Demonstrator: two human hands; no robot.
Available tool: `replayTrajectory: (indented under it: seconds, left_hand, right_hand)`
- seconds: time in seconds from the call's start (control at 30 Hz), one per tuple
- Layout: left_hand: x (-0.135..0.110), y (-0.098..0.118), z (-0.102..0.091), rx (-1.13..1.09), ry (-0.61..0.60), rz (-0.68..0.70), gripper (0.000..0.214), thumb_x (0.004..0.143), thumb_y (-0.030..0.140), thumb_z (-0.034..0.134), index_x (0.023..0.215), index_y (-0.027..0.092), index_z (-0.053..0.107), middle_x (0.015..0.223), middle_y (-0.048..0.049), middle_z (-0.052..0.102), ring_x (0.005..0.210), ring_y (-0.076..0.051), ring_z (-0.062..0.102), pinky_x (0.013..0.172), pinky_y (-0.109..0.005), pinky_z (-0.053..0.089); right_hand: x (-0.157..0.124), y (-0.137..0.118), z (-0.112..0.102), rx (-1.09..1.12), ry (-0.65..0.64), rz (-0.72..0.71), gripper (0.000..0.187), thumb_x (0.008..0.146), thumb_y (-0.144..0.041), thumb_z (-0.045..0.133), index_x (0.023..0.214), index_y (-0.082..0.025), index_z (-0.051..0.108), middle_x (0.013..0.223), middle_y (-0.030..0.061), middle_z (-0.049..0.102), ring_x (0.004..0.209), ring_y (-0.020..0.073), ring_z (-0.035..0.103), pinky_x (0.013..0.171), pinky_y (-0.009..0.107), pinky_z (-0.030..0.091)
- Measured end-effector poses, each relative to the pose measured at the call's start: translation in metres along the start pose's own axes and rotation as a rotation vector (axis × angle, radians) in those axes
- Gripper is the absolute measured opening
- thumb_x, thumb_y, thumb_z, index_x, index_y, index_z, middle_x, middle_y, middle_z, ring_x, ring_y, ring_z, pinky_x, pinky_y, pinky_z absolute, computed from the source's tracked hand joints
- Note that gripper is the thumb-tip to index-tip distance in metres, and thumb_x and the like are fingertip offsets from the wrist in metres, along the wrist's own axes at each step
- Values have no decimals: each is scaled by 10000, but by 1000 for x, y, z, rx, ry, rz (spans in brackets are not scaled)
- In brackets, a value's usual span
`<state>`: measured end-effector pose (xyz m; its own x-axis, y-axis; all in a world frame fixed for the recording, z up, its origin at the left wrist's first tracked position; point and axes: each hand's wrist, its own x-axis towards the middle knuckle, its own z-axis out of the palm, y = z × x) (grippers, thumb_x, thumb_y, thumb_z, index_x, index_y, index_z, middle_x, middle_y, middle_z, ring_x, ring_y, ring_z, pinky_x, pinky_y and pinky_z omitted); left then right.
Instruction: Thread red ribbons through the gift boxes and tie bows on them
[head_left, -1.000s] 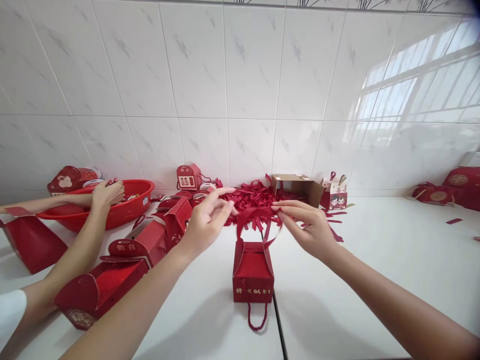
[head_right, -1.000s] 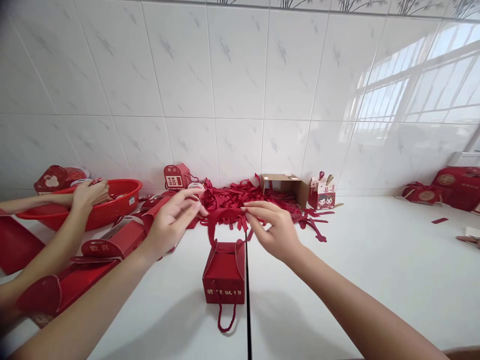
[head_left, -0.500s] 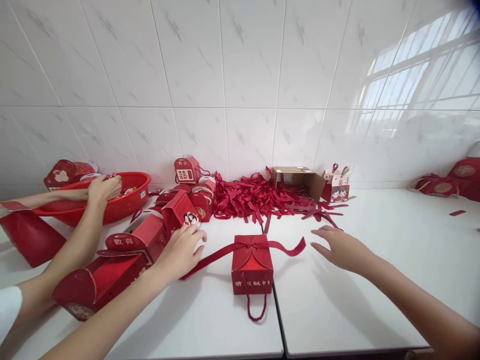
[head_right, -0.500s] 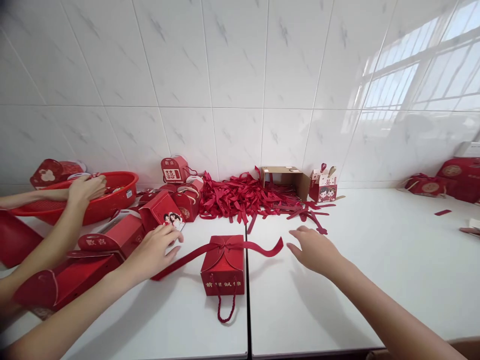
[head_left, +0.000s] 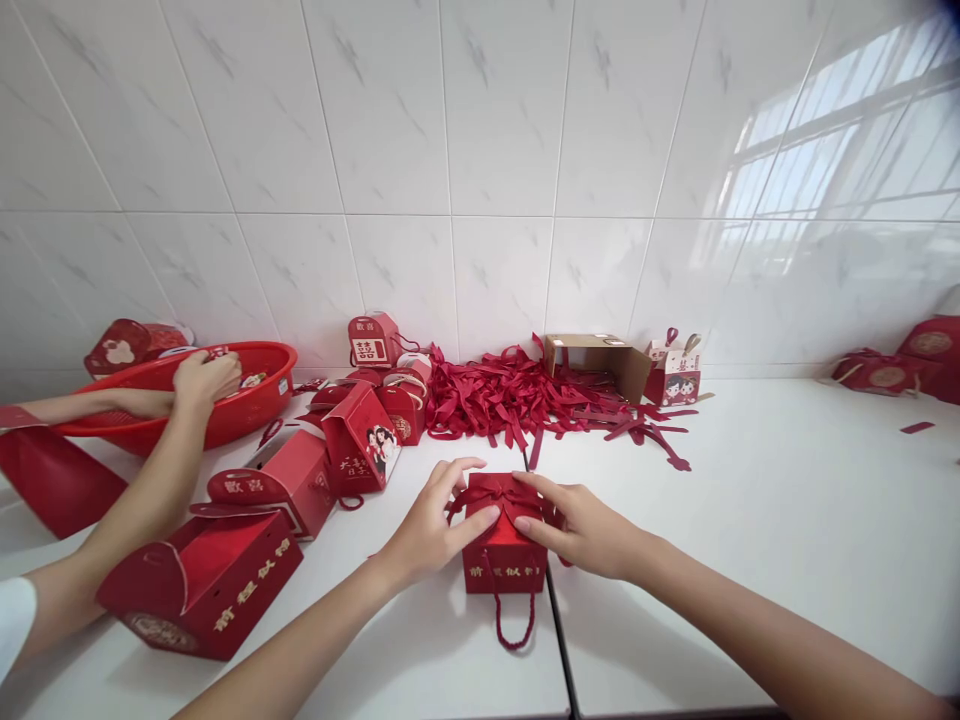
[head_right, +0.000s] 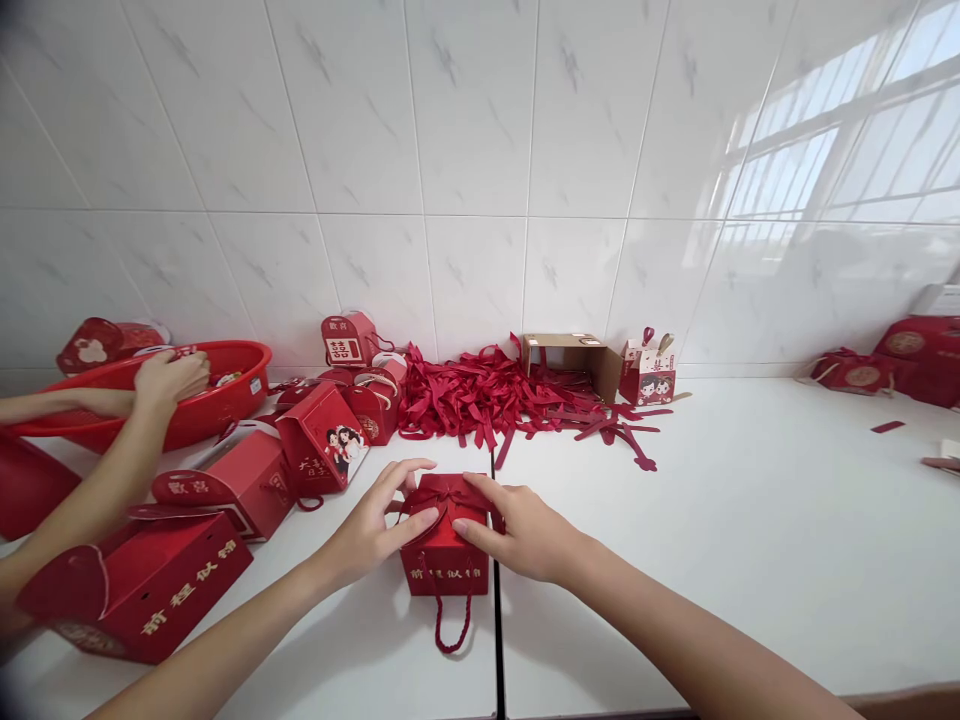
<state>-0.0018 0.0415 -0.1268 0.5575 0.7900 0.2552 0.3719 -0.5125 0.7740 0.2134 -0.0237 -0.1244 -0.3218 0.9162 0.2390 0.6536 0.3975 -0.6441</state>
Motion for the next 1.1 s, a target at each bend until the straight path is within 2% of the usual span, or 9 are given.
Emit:
replayTrajectory:
  seconds: [0.1,0.23,0.43,0.63,0.77,0.83,0.93,1.0,1.1]
  left_hand:
    - [0,6,-2,33,-96,-24,526,763,453,634,1236,278,482,1047,-49,443,1006,-219,512,930,-376,430]
    - [2,8,-1,6,-162,-47,497,754,432,642,1193,261,481,1067,-54,423,1005,-219,523,913,-371,448]
    - [4,9,0,-6,-158,-71,316,812,365,559,1103,272,476,1035,-41,441,991,-217,522,912,-398,440]
    - [3,6,6,-19,-139,-36,368,813,414,568,1137,272,466,1069,-51,432,1053,-230,504,968,-406,406]
    - [2,-1,9,-67,-149,-87,350,900,471,403,1190,288,476,1093,-55,442,1106,-233,484,1013,-416,365]
    - [2,-4,8,-85,-127,-107,384,915,457,369,1256,293,438,1139,-65,447,1135,-236,467,1031,-422,340]
    - [-1,-3,5,-52,-46,-128,505,869,458,460,1322,260,353,1141,-85,464,1091,-252,481,985,-423,368]
    - [-3,2,3,24,25,-157,572,825,486,515,1310,237,342,1064,-76,484,980,-252,513,909,-418,405]
    - [-7,10,4,108,89,-187,573,786,530,540,1245,226,381,976,-54,493,820,-231,527,787,-387,425]
  right_hand:
    - [1,-2,1,-17,20,28,497,890,-450,483,1331,-224,459,840,38,692,667,177,621,630,296,476]
    - [2,-3,3,53,60,-14,406,872,-386,524,1245,-230,561,882,35,704,682,156,615,641,270,476]
    - [2,-1,4,4,57,18,389,859,-387,532,1214,-246,604,834,23,706,633,151,587,590,263,464]
    - [5,2,8,80,60,28,400,848,-413,548,1200,-232,604,903,37,706,730,177,627,670,301,495]
    - [11,5,9,203,75,64,393,801,-390,616,1155,-221,596,810,15,661,724,167,612,667,306,495]
    - [12,8,7,337,86,133,386,797,-408,615,1123,-210,552,632,-49,548,591,138,582,559,269,473]
    - [9,15,3,506,92,257,290,852,-470,507,993,-222,456,518,-122,332,389,85,432,385,201,344]
    - [4,20,-1,490,88,264,254,879,-479,451,894,-230,405,520,-124,301,382,66,329,366,180,268]
    - [-4,24,-8,317,117,159,228,907,-426,428,814,-225,373,534,-105,310,461,76,286,427,195,266]
